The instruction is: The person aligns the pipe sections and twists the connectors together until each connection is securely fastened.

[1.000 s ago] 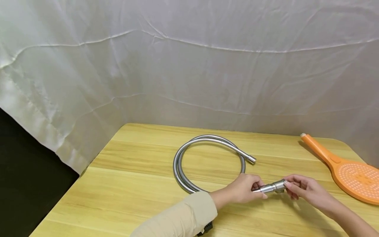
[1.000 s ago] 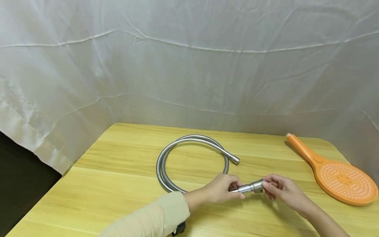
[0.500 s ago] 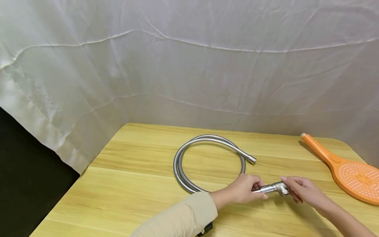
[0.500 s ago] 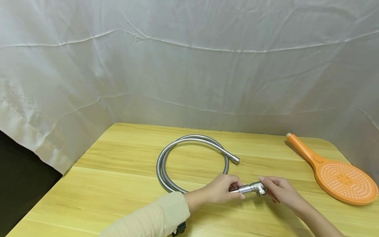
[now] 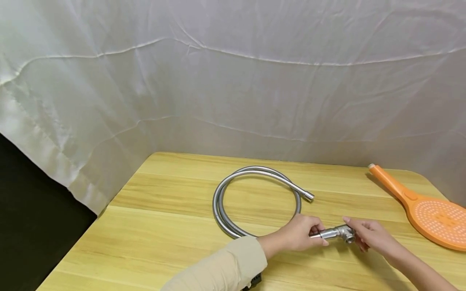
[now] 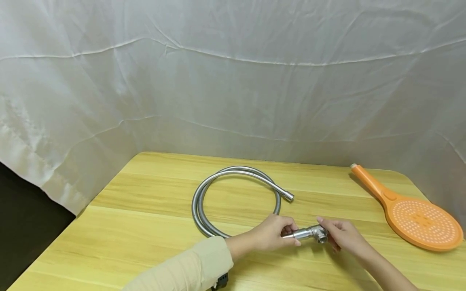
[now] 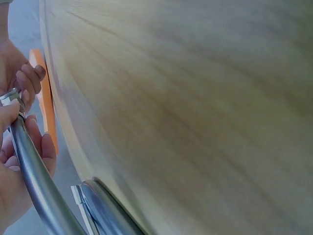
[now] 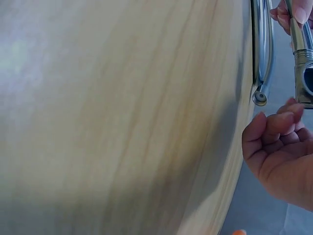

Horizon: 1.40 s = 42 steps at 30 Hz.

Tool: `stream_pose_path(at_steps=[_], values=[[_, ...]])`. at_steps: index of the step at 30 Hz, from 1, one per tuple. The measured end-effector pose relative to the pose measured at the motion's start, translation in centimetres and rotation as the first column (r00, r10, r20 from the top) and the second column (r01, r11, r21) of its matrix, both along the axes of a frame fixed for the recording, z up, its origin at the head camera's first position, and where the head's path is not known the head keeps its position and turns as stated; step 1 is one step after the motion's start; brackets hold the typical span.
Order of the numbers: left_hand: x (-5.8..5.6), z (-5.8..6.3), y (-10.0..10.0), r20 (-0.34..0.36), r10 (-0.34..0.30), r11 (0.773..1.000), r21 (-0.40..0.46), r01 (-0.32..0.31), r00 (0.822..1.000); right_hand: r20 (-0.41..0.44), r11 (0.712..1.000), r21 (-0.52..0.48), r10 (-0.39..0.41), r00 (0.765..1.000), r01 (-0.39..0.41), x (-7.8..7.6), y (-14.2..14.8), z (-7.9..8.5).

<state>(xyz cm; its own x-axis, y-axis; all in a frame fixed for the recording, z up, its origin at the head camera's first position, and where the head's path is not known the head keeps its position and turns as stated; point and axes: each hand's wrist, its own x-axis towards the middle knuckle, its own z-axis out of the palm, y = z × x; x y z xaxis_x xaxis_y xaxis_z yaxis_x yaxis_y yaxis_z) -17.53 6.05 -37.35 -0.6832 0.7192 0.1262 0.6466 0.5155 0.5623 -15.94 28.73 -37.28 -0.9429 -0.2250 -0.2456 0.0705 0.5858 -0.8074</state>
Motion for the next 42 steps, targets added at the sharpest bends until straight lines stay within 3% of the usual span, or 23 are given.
stream_pose_path(at_steps=[4,14,17,19,21,24,26,28,34,38,42], values=[[-0.1,-0.1,0.0,-0.014,-0.013,1.000,0.002,0.013,1.000,0.018,0.997,-0.072,0.010,1.000,-0.009,0.0,0.2,-0.3],[-0.2,-0.2,0.1,-0.018,-0.017,1.000,-0.005,0.017,1.000,-0.082,0.984,-0.159,0.066,0.994,-0.078,0.0,0.7,-1.0],[-0.2,-0.1,0.1,-0.010,-0.002,1.000,-0.004,0.002,1.000,-0.102,0.965,-0.228,0.108,0.989,-0.129,-0.2,1.2,-1.1],[-0.2,-0.1,0.1,-0.007,0.007,1.000,-0.006,-0.008,1.000,-0.103,0.927,-0.321,0.171,0.980,-0.195,-0.4,1.7,-1.2],[-0.2,0.0,0.2,-0.002,0.012,1.000,-0.009,-0.012,1.000,-0.091,0.856,-0.438,0.263,0.961,-0.275,-0.7,2.2,-1.4],[-0.3,-0.1,0.1,0.003,0.010,1.000,-0.007,-0.010,1.000,-0.083,0.726,-0.580,0.399,0.913,-0.370,-1.0,2.9,-1.5],[-0.3,-0.1,0.1,0.006,0.008,1.000,-0.003,-0.008,1.000,-0.069,0.679,-0.620,0.453,0.889,-0.394,-1.1,3.2,-1.5],[-0.3,-0.1,0.1,0.005,0.008,1.000,0.000,-0.008,1.000,-0.078,0.682,-0.603,0.465,0.882,-0.413,-1.1,3.3,-1.5],[-0.2,0.0,0.1,0.011,0.014,1.000,-0.006,-0.014,1.000,-0.163,0.790,-0.426,0.413,0.896,-0.441,-0.7,3.2,-1.2],[-0.2,0.0,0.1,0.017,0.020,1.000,-0.007,-0.020,1.000,-0.169,0.851,-0.340,0.363,0.916,-0.400,-0.5,3.0,-1.1],[-0.2,0.0,0.2,0.010,0.030,1.000,-0.005,-0.029,1.000,-0.178,0.886,-0.290,0.322,0.930,-0.363,-0.5,2.8,-0.9]])
